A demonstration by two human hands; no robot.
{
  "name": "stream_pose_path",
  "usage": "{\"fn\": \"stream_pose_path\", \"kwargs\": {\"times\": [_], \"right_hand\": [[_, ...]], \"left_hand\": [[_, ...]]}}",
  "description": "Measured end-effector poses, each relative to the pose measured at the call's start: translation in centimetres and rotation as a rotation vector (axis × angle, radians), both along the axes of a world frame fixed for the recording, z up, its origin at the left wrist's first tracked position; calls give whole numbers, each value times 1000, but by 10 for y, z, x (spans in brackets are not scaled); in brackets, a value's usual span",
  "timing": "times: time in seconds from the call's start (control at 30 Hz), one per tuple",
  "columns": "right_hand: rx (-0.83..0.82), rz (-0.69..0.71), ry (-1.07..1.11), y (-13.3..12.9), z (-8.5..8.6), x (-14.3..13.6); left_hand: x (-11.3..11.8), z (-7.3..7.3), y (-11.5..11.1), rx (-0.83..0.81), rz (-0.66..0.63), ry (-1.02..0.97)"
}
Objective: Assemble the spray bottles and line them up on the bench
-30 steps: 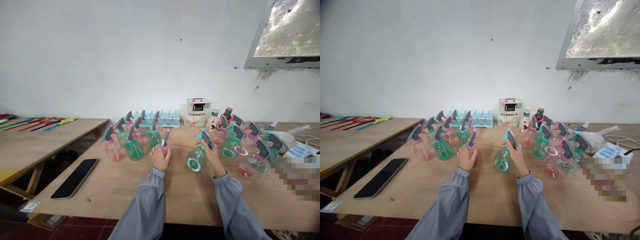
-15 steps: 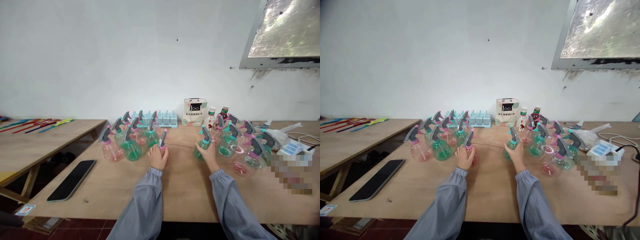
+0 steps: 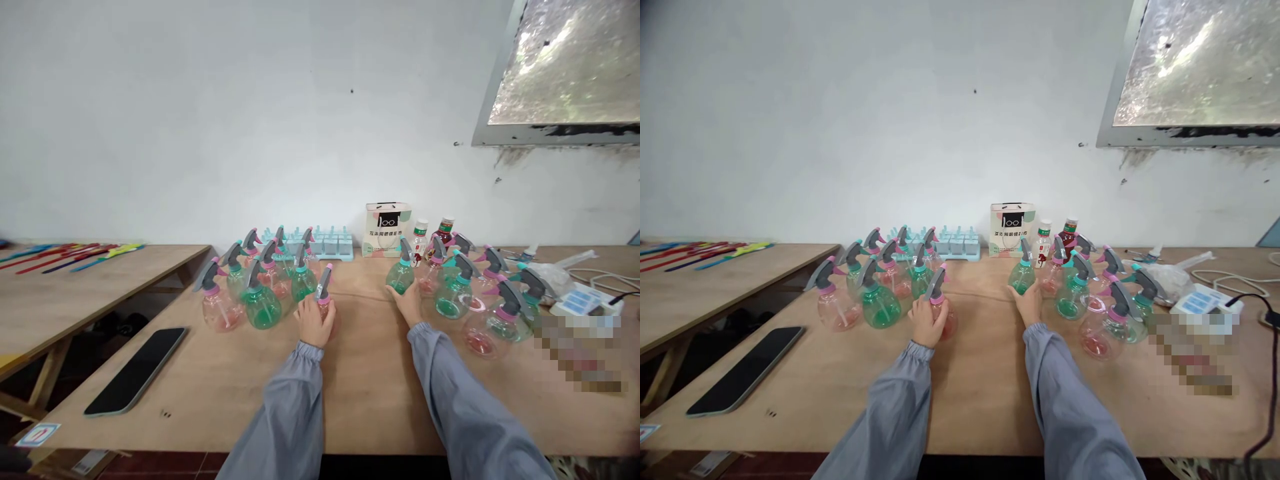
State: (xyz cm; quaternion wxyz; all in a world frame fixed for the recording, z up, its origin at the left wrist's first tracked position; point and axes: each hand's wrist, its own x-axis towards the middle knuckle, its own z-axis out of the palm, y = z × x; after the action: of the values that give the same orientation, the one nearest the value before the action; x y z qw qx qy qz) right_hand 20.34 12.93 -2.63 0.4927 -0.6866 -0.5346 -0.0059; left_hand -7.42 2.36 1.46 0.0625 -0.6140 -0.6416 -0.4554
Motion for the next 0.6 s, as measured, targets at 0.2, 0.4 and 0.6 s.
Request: {"fn": "stream_pose_path", "kwargs": {"times": [0.2, 0.4, 0.6], "right_hand": [[-81, -42, 8, 15, 4, 2], [-150, 20, -62, -1, 0, 2], [-240, 69, -181, -54, -22, -3]], "left_hand": [[0, -2, 1, 5, -4, -7], [0, -5, 2, 31, -36, -53], [3, -18, 8, 150, -250, -201]]}}
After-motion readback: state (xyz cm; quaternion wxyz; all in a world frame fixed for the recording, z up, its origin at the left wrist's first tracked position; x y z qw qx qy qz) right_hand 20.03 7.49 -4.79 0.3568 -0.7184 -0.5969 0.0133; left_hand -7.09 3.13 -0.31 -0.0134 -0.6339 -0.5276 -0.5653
